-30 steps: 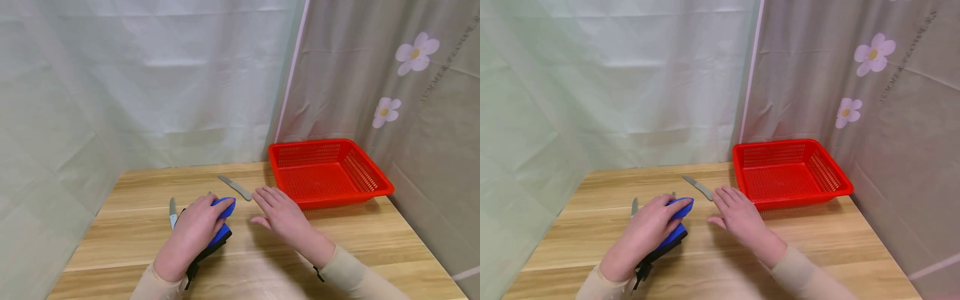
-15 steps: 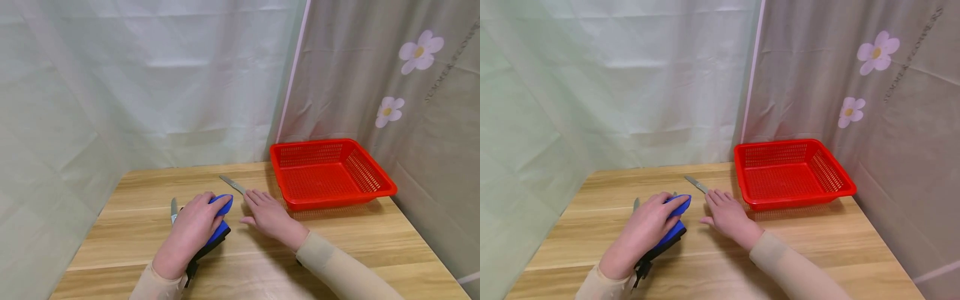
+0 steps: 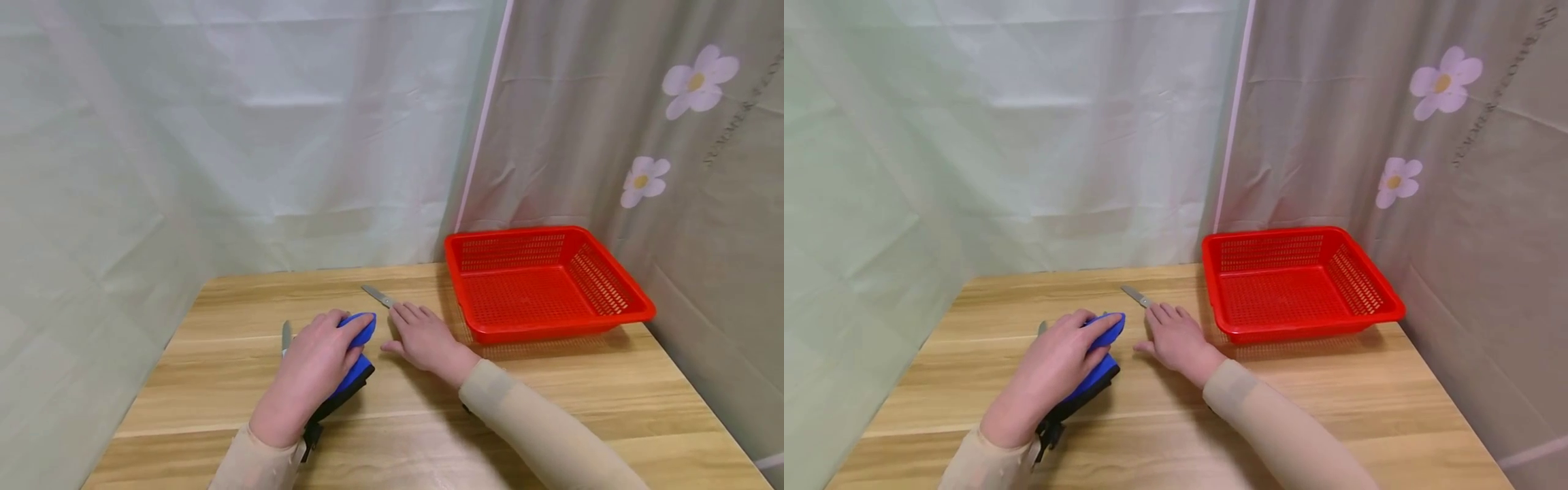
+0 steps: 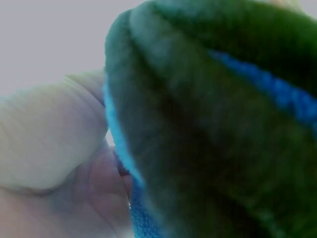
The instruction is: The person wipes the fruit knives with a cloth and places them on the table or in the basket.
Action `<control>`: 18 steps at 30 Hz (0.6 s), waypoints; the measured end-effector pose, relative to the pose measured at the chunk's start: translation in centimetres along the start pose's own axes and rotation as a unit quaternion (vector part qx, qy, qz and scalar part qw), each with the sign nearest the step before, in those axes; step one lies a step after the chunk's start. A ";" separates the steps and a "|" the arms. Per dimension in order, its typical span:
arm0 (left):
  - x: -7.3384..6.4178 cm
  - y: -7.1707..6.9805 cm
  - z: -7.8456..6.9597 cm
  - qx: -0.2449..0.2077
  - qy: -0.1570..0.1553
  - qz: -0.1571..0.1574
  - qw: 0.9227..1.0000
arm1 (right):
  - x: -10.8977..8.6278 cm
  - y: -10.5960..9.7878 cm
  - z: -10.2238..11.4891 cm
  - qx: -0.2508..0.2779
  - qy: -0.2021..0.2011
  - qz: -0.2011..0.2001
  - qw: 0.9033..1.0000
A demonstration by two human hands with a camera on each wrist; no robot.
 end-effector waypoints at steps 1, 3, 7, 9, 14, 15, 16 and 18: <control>0.0 0.0 0.0 -0.001 -0.001 0.000 1.000 | 0.1 0.1 -0.1 0.000 0.002 0.003 1.000; -0.1 0.1 0.1 -0.001 -0.005 0.002 1.000 | 0.1 0.4 -0.2 -0.001 0.006 0.010 1.000; -0.3 0.2 0.2 -0.002 -0.008 0.003 1.000 | -0.1 0.9 -0.4 0.005 0.011 0.027 1.000; -0.3 0.2 0.3 0.000 -0.008 0.005 1.000 | -0.3 1.0 -0.6 0.005 0.012 0.034 0.999; -0.4 0.2 0.4 0.004 -0.012 0.006 1.000 | -1.0 0.9 -0.9 0.004 0.007 0.045 0.999; -0.5 0.2 0.4 0.005 -0.013 0.006 1.000 | -1.2 0.9 -0.9 0.003 0.006 0.049 0.999; -0.5 0.1 0.4 0.006 -0.014 0.006 1.000 | -1.5 0.9 -1.0 0.001 0.006 0.052 0.999; -0.5 0.1 0.4 0.006 -0.013 0.006 1.000 | -1.9 0.9 -1.1 -0.002 0.004 0.058 0.998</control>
Point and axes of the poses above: each hand's wrist, its own x-axis towards the middle knuckle, its own y-axis out of the palm, z = x × y, the point moved 8 cm from there along x, towards the middle knuckle, and after that the axes turned 10 degrees about y, right-handed, at the moved point
